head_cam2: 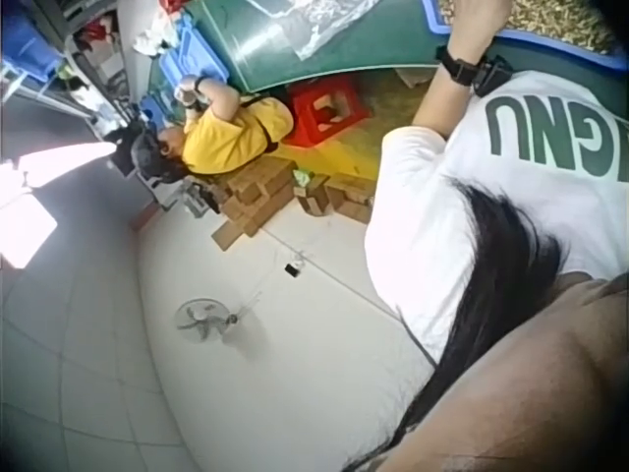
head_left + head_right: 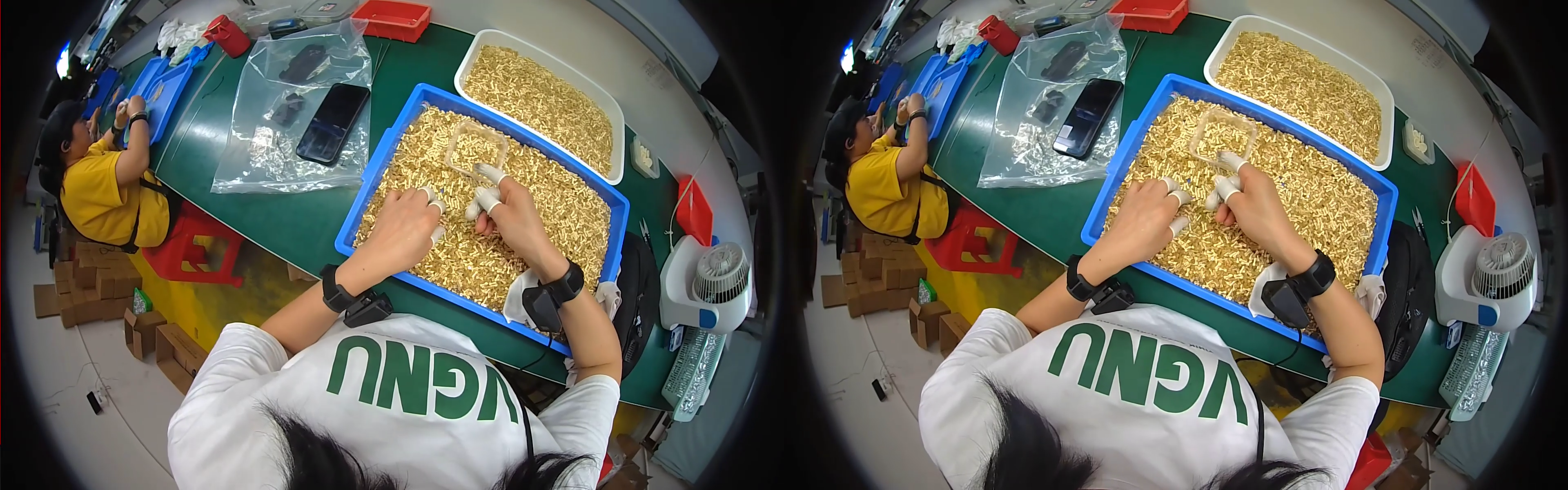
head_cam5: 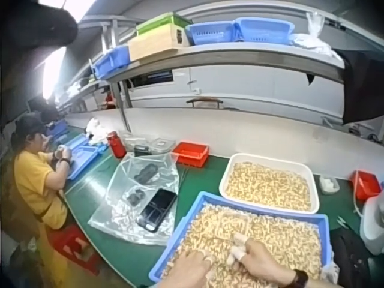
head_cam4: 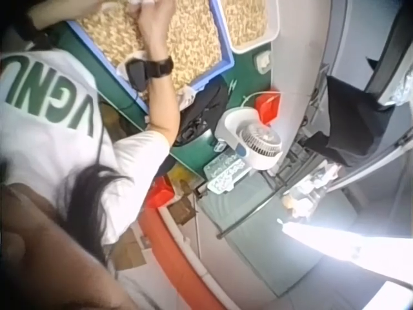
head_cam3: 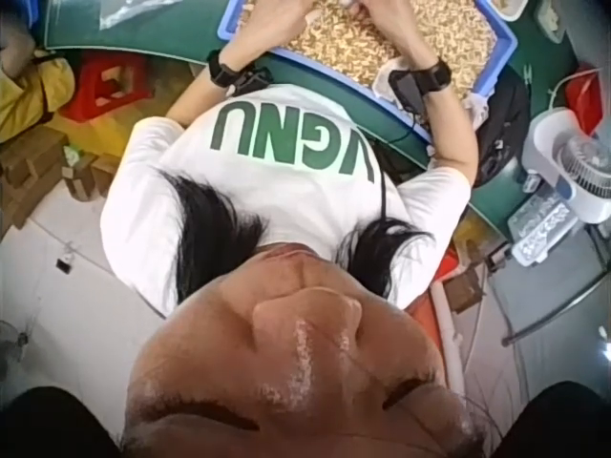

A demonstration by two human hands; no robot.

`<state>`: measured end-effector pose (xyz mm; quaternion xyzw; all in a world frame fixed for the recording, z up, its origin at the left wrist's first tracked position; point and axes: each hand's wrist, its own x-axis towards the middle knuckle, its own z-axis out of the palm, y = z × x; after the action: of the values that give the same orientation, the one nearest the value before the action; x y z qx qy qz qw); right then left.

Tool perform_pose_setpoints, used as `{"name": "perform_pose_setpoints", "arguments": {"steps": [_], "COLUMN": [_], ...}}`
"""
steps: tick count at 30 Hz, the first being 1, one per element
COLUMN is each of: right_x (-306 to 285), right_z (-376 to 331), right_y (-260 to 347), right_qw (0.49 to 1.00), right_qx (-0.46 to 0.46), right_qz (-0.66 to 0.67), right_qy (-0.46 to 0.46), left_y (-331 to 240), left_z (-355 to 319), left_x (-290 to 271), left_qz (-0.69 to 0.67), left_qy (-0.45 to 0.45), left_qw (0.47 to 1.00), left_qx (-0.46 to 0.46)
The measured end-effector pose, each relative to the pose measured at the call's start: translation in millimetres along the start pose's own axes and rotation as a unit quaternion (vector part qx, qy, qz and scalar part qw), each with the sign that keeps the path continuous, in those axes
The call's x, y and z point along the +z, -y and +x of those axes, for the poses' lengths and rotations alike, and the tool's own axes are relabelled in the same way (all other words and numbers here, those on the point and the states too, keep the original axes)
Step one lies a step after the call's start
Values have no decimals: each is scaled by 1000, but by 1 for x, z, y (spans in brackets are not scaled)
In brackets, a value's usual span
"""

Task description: The person picks up a small metal component from a blue tray, inserts a thin metal pin into it, and places the assembled unit into a small clear container.

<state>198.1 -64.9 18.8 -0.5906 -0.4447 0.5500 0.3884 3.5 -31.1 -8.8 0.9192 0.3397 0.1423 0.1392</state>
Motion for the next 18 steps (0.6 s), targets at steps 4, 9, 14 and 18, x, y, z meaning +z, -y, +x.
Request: {"name": "perform_pose_setpoints", "arguments": {"steps": [4,9,14,18], "right_x": [1,3,1,1], "right_z": [-1,-4,-2,-2], "right_y": [0,-1,-14,-16], "right_qw": [999,996,929,905], "right_qx": [-5,-29,-198,-238], "right_qz": [-18,-74,-312,-351], "right_qy": [35,39,-2,-25], "left_y": [5,11,5,4], "left_z": [-1,-2,-1,-5], "left_x": [6,12,4,1], "left_qz": [-25,-161,-128,-11], "left_qy": [6,-79,-123,-96], "left_qw": [1000,984,984,995], "left_qx": [6,-6,-23,-15]}}
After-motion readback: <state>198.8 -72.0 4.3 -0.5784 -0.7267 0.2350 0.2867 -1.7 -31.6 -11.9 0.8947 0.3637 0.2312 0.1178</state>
